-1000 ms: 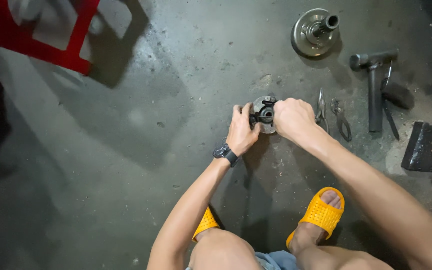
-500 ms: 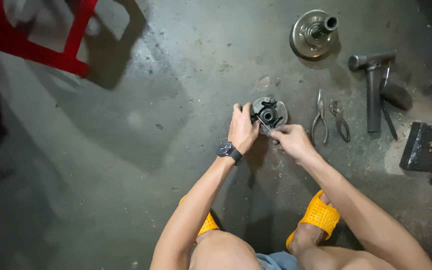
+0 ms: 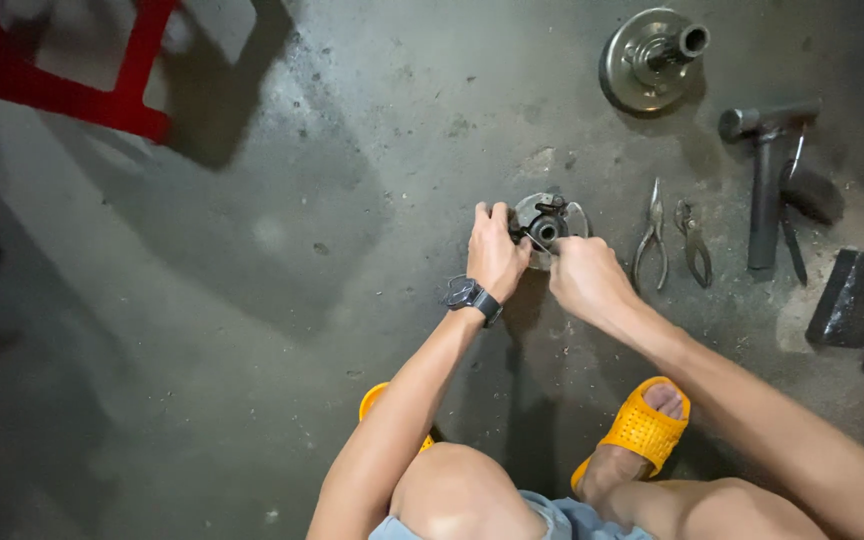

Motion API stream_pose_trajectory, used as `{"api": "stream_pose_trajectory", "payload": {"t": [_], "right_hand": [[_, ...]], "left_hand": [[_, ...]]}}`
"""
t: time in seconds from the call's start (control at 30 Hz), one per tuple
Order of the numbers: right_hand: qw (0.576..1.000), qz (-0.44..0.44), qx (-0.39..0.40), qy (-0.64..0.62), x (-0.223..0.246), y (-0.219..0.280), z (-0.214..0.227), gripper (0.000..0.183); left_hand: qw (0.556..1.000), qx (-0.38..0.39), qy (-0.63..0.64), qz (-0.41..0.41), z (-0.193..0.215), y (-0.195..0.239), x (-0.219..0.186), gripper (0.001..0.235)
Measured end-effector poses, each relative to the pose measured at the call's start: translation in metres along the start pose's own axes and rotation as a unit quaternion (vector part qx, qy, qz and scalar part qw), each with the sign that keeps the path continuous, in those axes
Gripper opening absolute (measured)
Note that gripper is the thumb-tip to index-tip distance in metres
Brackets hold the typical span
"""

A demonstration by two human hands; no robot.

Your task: The person sits on the workshop floor assembling a motorcycle clutch hub. They fit small circlips and springs into the hub using pliers, press components into place by hand, then fit the hub into the clutch housing and press the parts together before standing up.

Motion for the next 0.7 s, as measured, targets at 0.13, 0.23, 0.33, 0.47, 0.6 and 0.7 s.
{"api": "stream_pose_trajectory", "payload": {"t": [0.13,0.23,0.33,0.47,0.6,0.7], "right_hand": [[0.991,0.056,0.061,0.108,0.023,-0.019,0.004,0.016],[0.977,0.114,0.079,0.164,0.05,-0.033,0.019,0.017],[0.952,0.213,0.067,0.209,0.092,-0.045,0.032,0.015],[0.88,0.317,0.089,0.343,0.124,-0.03,0.04,0.013],[0.88,0.314,0.062,0.35,0.105,-0.018,0.028,0.01],[0.893,0.295,0.047,0.337,0.102,-0.026,0.022,0.01]], "left_hand": [[1.0,-0.019,0.01,0.009,0.001,-0.005,0.007,0.037],[0.999,-0.038,0.014,0.02,-0.005,-0.011,0.026,0.034],[0.998,-0.063,0.006,0.026,-0.013,-0.013,0.063,0.02],[0.993,-0.098,0.028,-0.062,0.006,-0.014,0.039,0.028],[0.997,-0.071,0.021,-0.007,0.003,-0.011,0.034,0.023],[0.997,-0.072,0.023,0.008,0.001,-0.018,0.043,0.016]]}}
Point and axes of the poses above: each hand's wrist, its own y-axis away from the middle knuckle, its own z-axis out of the back of the hand, x = y × z, the point moved 10 cm from there along -y, towards the middle knuckle, and after that the axes turned 15 degrees about y, right-handed, at the moved point
